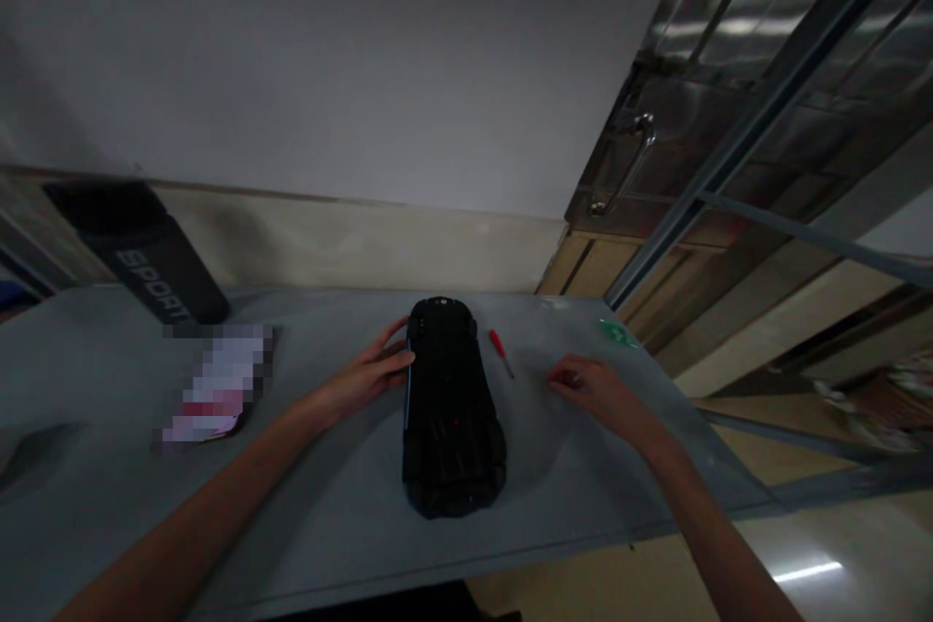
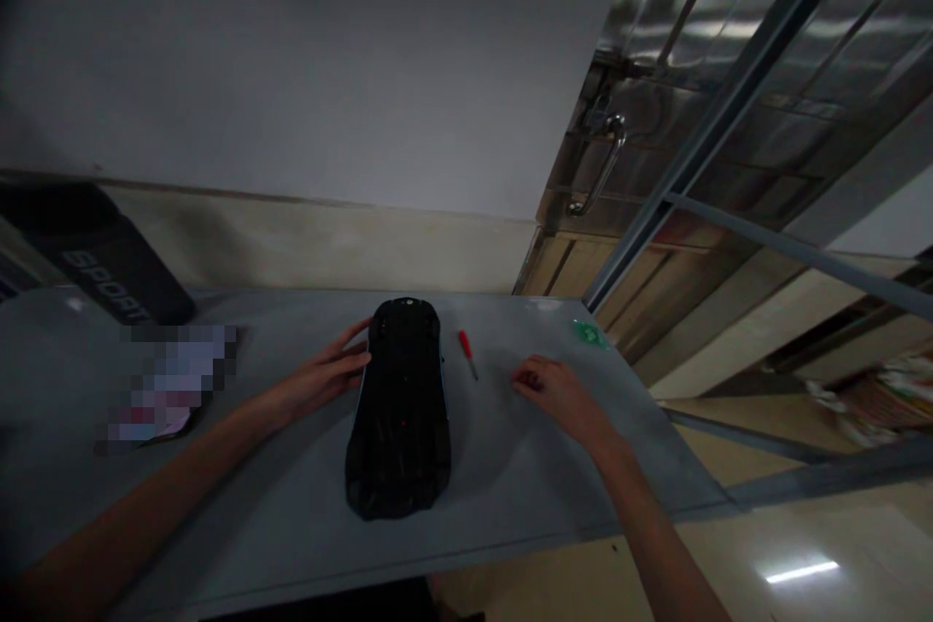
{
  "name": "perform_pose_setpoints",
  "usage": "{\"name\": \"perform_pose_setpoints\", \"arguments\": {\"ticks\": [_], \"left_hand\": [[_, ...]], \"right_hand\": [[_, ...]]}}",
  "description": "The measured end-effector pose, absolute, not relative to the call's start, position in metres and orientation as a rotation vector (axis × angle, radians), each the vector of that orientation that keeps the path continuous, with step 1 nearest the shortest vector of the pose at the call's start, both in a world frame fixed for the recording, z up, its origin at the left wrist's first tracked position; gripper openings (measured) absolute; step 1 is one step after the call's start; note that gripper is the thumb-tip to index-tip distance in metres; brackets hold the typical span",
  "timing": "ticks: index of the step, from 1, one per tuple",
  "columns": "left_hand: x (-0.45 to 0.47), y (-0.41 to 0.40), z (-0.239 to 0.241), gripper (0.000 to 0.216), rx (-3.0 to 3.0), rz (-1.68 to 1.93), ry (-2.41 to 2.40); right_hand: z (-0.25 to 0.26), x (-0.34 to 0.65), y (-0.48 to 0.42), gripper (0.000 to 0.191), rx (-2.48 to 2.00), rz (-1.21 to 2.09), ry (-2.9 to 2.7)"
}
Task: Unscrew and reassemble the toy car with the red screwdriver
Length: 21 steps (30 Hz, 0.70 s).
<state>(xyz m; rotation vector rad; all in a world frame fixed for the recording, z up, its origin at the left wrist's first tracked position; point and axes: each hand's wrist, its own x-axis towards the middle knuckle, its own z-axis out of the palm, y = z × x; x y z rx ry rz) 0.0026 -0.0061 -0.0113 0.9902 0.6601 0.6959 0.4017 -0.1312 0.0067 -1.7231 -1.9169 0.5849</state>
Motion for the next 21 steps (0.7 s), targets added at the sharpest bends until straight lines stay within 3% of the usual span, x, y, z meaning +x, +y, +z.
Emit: {"name": "perform_pose_setpoints", "arguments": {"ticks": [10, 21], "left_hand": [[0.003, -0.006, -0.016, 0.079, 1.020, 0.712, 0.543], [0.004, -0.008, -0.013, 0.082, 0.988, 0.712, 0.578]], "right_hand": [[-0.003, 0.400, -0.130, 0.020, -1.813, 0.335, -2.047], [0.053, 0.321, -0.133, 0.032, -1.525, 0.735, -1.960]]}}
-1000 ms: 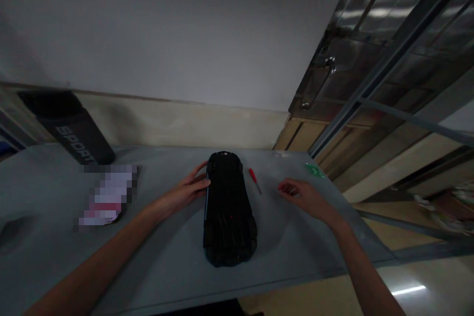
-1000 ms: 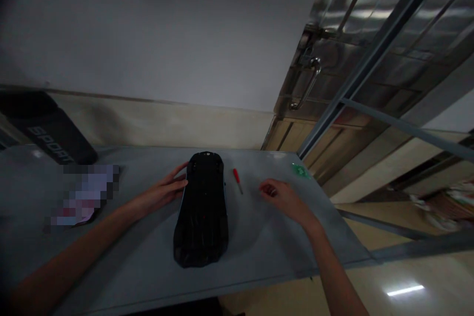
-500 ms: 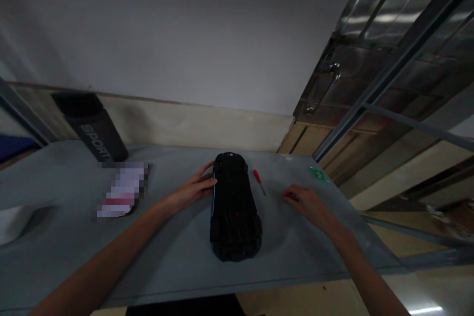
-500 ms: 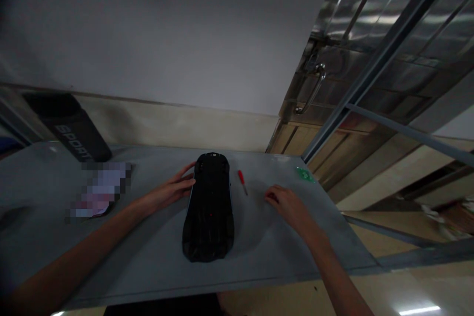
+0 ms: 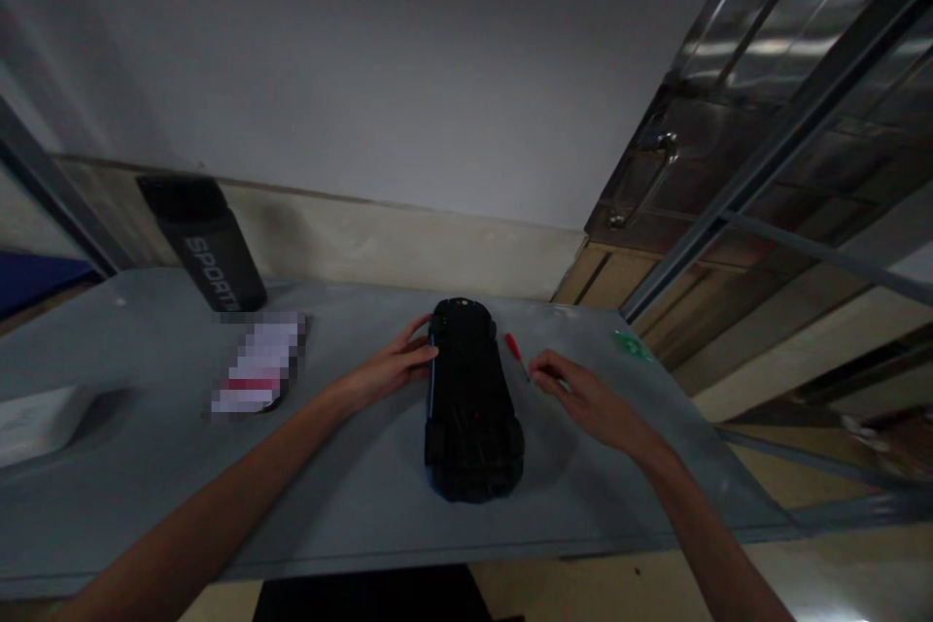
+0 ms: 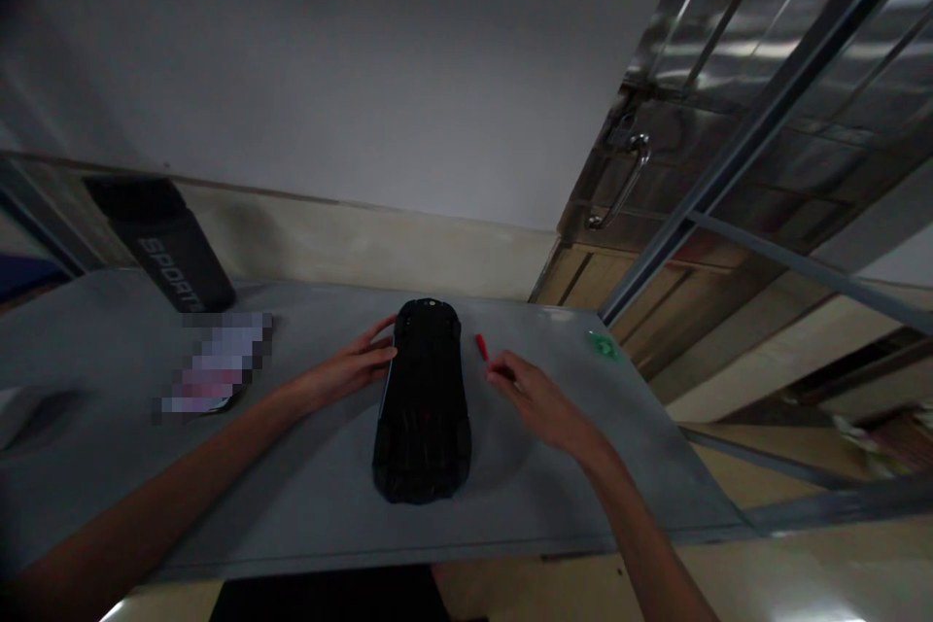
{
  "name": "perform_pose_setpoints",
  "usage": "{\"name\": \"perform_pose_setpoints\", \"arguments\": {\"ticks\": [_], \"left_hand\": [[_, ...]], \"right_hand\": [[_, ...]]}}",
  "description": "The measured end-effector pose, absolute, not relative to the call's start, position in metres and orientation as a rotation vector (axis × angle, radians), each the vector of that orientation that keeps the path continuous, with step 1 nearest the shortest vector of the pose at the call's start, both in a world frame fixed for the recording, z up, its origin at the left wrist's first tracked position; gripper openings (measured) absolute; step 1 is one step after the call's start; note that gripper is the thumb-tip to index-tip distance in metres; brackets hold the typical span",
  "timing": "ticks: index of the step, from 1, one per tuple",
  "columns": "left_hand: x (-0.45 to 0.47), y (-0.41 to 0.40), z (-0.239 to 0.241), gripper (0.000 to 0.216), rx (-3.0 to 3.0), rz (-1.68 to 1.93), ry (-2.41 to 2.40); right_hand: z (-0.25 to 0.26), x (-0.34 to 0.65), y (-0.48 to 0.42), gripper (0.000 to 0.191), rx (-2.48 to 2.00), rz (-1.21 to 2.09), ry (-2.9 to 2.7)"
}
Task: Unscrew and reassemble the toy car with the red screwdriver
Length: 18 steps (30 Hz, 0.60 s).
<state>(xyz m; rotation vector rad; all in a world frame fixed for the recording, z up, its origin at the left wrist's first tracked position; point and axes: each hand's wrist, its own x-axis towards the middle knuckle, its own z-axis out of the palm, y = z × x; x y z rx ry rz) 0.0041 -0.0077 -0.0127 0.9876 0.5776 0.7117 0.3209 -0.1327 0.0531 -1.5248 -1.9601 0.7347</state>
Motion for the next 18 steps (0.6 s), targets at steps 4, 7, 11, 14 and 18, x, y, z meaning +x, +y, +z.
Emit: {"name": "perform_pose_setpoints", "arguments": {"ticks": [4, 7, 11, 14, 18], "left_hand": [[0.005, -0.006, -0.017, 0.082, 0.993, 0.728, 0.534], [0.005, -0.006, -0.018, 0.079, 0.982, 0.734, 0.521], [0.005, -0.008, -0.016, 0.075, 0.961, 0.743, 0.540], [0.005, -0.010, -0.014, 0.077, 0.947, 0.745, 0.556], [0.004, -0.010, -0.015, 0.080, 0.946, 0.729, 0.546]], "right_hand": [[0.065, 0.272, -0.117, 0.021, -1.342, 0.785, -2.070], [0.064, 0.242, -0.101, 0.014, -1.242, 0.708, -2.162], [0.063, 0.217, -0.083, 0.013, -1.201, 0.572, -2.286], [0.064, 0.211, -0.075, 0.015, -1.229, 0.495, -2.343], [0.065, 0.211, -0.072, 0.015, -1.239, 0.461, -2.383]]}}
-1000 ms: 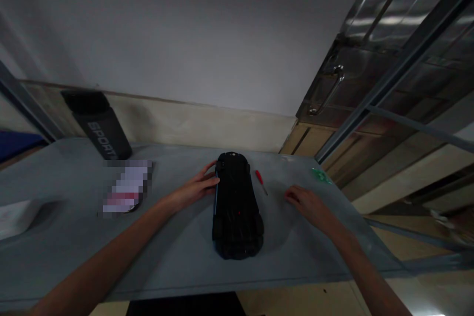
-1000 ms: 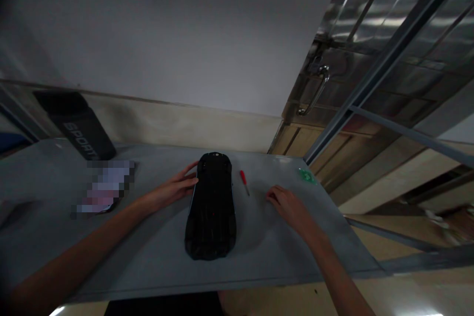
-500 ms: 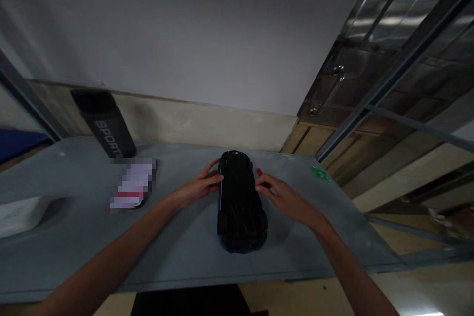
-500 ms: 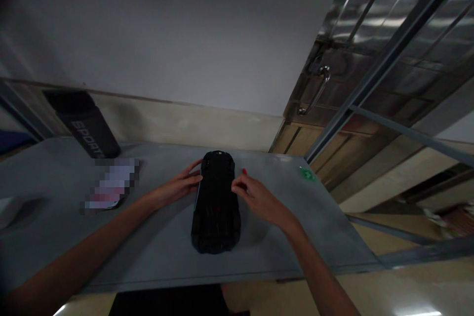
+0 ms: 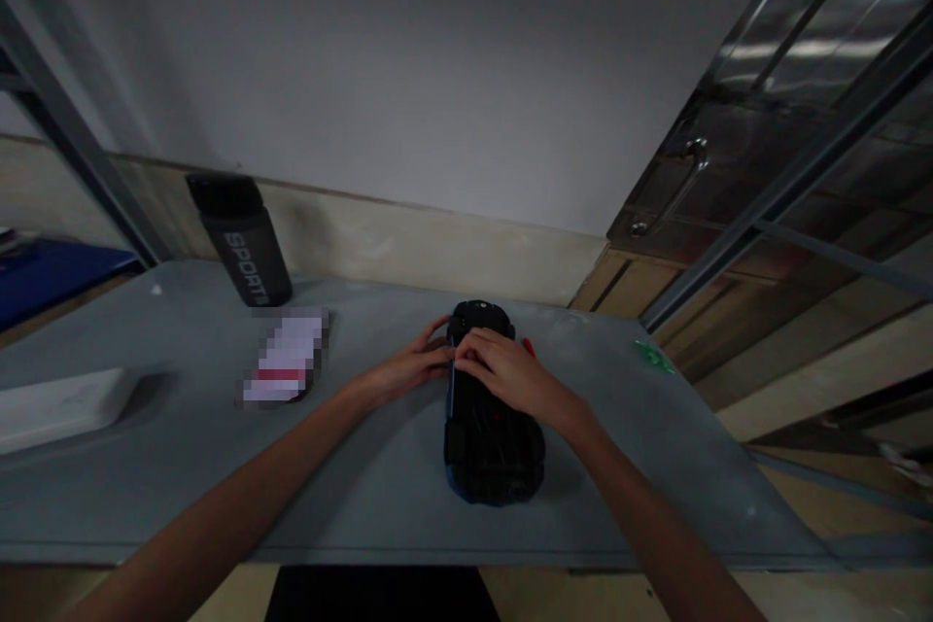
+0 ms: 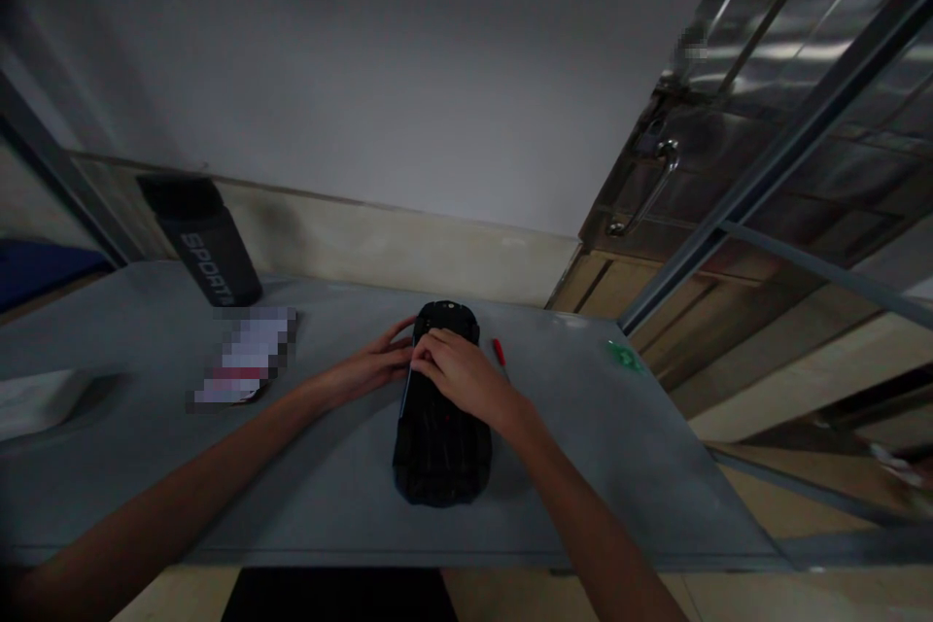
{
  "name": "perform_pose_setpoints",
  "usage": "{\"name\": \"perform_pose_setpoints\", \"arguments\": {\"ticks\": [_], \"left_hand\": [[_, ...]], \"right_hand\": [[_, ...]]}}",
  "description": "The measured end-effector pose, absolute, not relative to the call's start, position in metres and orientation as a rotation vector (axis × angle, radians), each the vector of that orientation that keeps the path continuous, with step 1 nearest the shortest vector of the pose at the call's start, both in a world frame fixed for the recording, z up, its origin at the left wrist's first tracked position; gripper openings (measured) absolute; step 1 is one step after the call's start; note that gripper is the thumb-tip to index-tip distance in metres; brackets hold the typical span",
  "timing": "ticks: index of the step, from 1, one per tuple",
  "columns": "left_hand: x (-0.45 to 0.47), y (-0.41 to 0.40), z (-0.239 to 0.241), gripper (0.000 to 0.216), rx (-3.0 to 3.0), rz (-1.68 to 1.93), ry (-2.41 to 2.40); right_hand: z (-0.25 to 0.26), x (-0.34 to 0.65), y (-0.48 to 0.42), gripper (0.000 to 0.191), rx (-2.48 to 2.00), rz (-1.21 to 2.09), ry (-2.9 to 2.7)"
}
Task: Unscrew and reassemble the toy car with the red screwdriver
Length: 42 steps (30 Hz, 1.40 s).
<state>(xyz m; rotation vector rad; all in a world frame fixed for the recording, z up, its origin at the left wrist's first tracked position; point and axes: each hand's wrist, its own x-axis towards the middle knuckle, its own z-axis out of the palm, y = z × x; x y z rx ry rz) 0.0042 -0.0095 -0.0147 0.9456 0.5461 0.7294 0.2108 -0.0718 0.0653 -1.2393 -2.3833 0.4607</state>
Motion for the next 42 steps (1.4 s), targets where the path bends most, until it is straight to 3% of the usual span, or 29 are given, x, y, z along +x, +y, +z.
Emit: {"name": "perform_pose_setpoints", "arguments": {"ticks": [42], "left_hand": [[0.006, -0.007, -0.017, 0.079, 0.986, 0.742, 0.541]], "right_hand": [[0.058, 0.204, -0.064, 0.015, -1.330, 0.585, -2.215]]}}
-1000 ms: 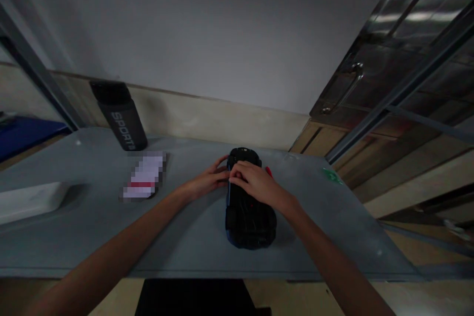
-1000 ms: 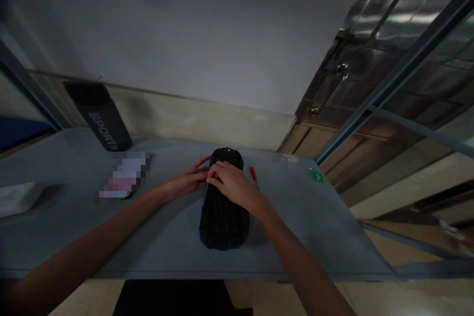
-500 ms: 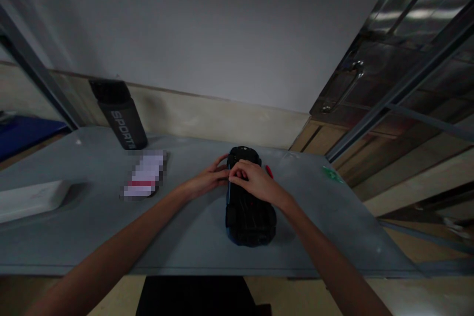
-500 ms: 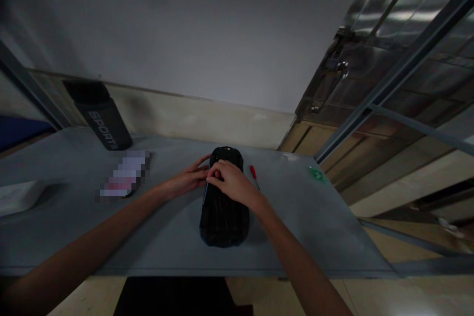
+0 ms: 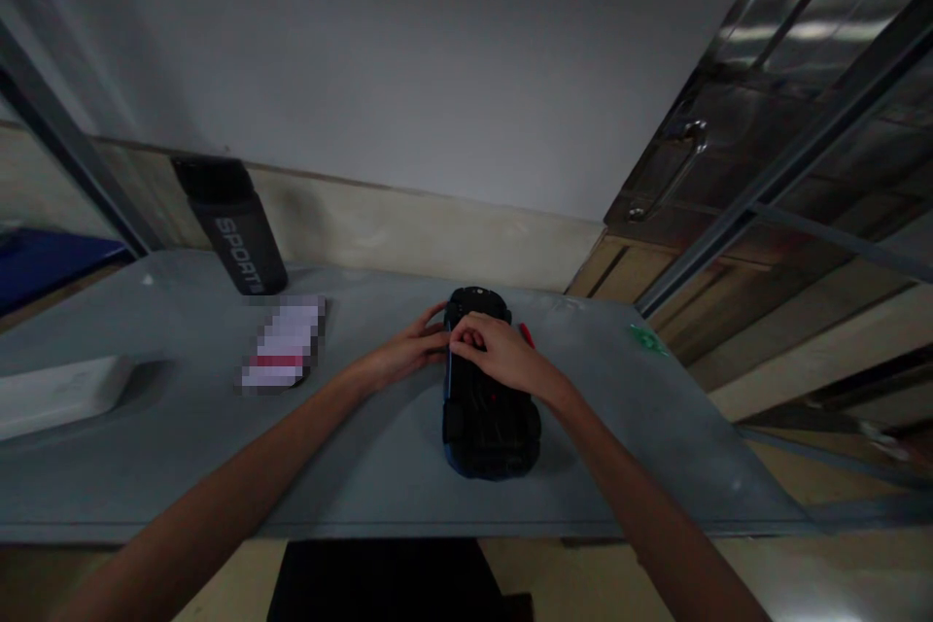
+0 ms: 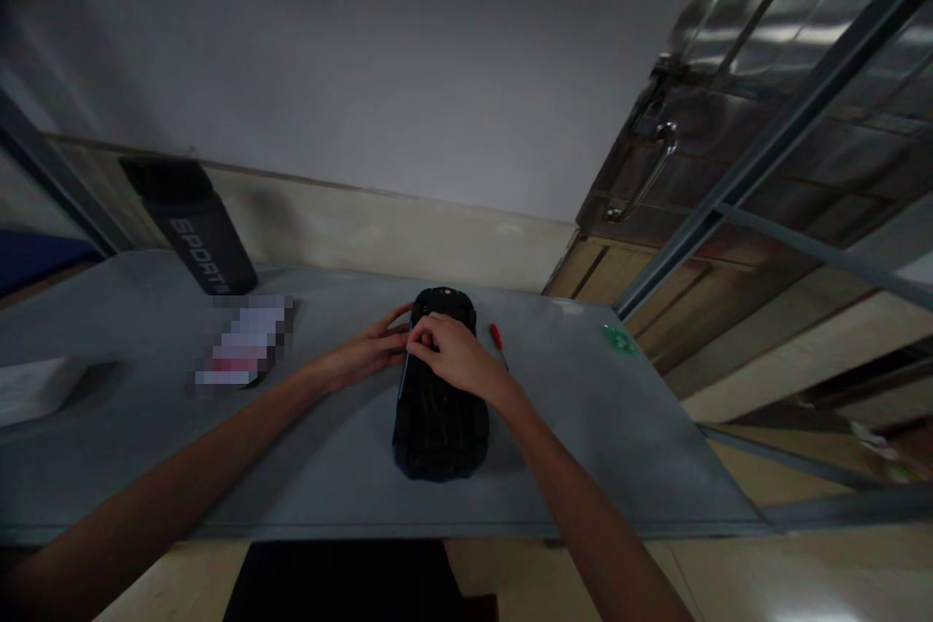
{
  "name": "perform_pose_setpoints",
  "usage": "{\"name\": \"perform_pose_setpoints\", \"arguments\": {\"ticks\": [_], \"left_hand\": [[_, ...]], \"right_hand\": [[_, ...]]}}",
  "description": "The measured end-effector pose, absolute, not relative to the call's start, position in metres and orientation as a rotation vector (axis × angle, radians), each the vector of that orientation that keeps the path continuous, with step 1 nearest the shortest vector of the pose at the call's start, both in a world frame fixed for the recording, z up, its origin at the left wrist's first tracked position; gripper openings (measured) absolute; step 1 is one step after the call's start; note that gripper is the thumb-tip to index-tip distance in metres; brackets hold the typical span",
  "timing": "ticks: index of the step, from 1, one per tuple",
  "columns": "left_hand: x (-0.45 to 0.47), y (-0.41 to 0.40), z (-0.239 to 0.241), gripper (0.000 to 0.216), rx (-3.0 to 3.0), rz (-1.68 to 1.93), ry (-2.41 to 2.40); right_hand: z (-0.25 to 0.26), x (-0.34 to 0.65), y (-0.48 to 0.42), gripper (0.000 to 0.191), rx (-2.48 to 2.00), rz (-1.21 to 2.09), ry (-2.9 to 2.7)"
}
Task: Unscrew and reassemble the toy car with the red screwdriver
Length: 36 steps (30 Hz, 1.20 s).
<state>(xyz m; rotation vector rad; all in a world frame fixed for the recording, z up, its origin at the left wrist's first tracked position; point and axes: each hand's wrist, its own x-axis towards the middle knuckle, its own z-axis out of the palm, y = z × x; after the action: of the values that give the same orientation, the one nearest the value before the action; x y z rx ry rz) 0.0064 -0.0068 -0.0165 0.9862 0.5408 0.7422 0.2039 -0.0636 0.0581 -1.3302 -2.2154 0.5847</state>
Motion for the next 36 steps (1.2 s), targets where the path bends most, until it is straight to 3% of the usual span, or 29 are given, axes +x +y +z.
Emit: {"name": "perform_pose_setpoints", "arguments": {"ticks": [12, 20, 36], "left_hand": [[0.0054, -0.0090, -0.0115, 0.080, 1.010, 0.740, 0.559], [0.0048, -0.0116, -0.0076, 0.069, 1.018, 0.747, 0.581], [0.0039, -0.0064, -0.0162, 0.075, 1.001, 0.739, 0.586]], "right_hand": [[0.0611, 0.2039, -0.0640, 0.013, -1.333, 0.584, -2.238], [0.0552, 0.2063, -0.0618, 0.011, -1.297, 0.545, -2.242], [0.0583, 0.2055, -0.0658, 0.016, -1.251, 0.580, -2.211]]}}
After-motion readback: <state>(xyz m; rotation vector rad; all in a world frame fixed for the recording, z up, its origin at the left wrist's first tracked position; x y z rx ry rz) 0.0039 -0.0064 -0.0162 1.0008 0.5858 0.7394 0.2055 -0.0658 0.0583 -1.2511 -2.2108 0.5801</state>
